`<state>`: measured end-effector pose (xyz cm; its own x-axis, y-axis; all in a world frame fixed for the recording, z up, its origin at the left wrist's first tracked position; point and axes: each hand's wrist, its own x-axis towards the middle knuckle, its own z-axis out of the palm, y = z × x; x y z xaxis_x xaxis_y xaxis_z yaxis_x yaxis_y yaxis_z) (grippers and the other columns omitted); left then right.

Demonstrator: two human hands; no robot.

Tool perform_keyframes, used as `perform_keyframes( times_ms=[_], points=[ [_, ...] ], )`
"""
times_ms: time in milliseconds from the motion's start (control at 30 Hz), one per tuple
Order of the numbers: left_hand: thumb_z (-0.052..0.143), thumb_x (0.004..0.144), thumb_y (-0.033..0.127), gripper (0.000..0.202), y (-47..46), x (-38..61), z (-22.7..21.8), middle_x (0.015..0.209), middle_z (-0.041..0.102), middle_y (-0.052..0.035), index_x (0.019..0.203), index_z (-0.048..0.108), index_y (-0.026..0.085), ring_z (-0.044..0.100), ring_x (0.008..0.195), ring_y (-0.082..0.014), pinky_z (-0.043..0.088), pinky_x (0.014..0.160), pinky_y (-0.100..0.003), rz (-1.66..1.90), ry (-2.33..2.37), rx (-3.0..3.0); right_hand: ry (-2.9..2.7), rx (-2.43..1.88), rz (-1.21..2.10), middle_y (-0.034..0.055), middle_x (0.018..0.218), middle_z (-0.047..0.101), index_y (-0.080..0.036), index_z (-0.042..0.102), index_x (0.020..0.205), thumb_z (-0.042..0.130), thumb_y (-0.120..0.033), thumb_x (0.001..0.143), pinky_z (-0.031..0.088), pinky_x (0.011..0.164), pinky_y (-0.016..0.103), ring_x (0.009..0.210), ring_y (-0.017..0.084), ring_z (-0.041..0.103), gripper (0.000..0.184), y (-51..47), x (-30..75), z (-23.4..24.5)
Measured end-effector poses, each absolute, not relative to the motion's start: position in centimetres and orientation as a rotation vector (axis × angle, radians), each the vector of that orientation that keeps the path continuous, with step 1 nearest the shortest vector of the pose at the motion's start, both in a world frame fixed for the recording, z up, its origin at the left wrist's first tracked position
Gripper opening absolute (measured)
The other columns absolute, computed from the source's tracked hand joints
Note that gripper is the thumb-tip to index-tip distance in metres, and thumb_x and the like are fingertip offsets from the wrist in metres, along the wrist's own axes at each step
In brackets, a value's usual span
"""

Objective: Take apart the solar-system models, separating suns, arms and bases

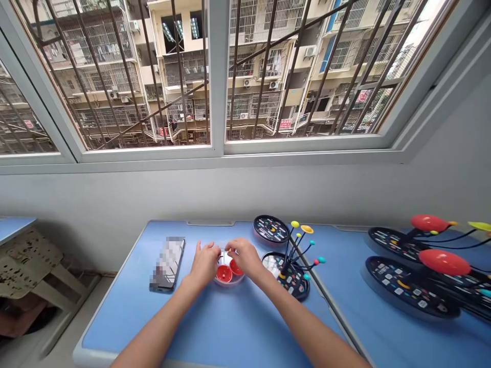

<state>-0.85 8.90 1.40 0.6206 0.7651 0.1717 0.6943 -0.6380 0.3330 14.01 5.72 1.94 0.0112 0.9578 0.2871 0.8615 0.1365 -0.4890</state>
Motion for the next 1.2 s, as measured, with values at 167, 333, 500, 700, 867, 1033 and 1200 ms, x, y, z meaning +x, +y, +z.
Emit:
perform_keyframes(
  times_ms=[167,333,500,700,867,1033,1200],
  points=[
    [0.039,0.079,0.005,0.028,9.0,-0.8,1.5,0.099,0.066,-0.0068,0.087,0.062,0.019,0.049,0.115,-0.0222,0.022,0.104,-0.049,0.458,1.223,2.545,-1.849,-1.733,0.236,0.0016,0.073,0.065,-0.022,0.065,0.095,0.053,-0.006,0.072,0.039,0.067,0.026,0.076,0.018,0.056,0.030,5.2,14.2,2.0],
    [0.042,0.081,0.009,0.025,9.0,-1.0,1.6,0.092,0.068,-0.0062,0.079,0.064,0.019,0.058,0.097,-0.0200,0.037,0.094,-0.041,0.708,1.223,2.535,-1.765,-1.594,0.228,0.0031,0.074,0.065,-0.020,0.064,0.081,0.049,-0.009,0.077,0.041,0.067,0.028,0.074,0.018,0.055,0.019,1.7,14.2,2.5],
    [0.043,0.081,0.013,0.023,6.3,-0.3,2.4,0.079,0.068,-0.0047,0.085,0.065,0.019,0.059,0.076,-0.0174,0.046,0.069,-0.029,1.117,1.142,2.427,-1.750,-1.472,0.238,0.0028,0.068,0.062,-0.021,0.061,0.074,0.044,-0.020,0.085,0.043,0.061,0.027,0.066,0.016,0.055,0.020,-4.3,14.7,1.4],
    [0.049,0.078,0.017,0.022,2.4,3.6,3.3,0.083,0.070,-0.0048,0.090,0.067,0.018,0.061,0.079,-0.0184,0.047,0.072,-0.030,0.891,0.955,2.261,-1.591,-1.574,0.257,0.0013,0.065,0.063,-0.022,0.061,0.070,0.045,-0.030,0.085,0.046,0.059,0.024,0.063,0.015,0.057,0.023,-9.3,16.5,-0.3],
    [0.052,0.074,0.018,0.024,2.5,8.5,2.8,0.084,0.071,-0.0047,0.092,0.069,0.018,0.064,0.080,-0.0194,0.047,0.076,-0.029,0.626,0.992,2.115,-1.395,-1.599,0.163,0.0010,0.064,0.064,-0.022,0.063,0.068,0.049,-0.035,0.083,0.046,0.053,0.021,0.059,0.014,0.057,0.024,-10.6,18.2,-0.6],
    [0.056,0.068,0.013,0.033,3.4,12.1,2.0,0.097,0.069,-0.0050,0.099,0.067,0.017,0.061,0.092,-0.0180,0.045,0.085,-0.027,0.662,0.998,2.010,-1.309,-1.630,0.161,0.0013,0.063,0.064,-0.022,0.064,0.068,0.050,-0.038,0.081,0.046,0.051,0.021,0.057,0.014,0.058,0.025,-10.8,19.3,-0.2],
    [0.058,0.066,0.011,0.036,3.8,13.6,1.9,0.105,0.066,-0.0074,0.101,0.066,0.016,0.057,0.101,-0.0208,0.041,0.091,-0.032,0.647,0.909,2.027,-1.263,-1.719,0.237,0.0020,0.063,0.063,-0.022,0.064,0.068,0.049,-0.034,0.079,0.046,0.053,0.025,0.057,0.016,0.056,0.022,-10.2,19.6,-0.5]
  ],
)
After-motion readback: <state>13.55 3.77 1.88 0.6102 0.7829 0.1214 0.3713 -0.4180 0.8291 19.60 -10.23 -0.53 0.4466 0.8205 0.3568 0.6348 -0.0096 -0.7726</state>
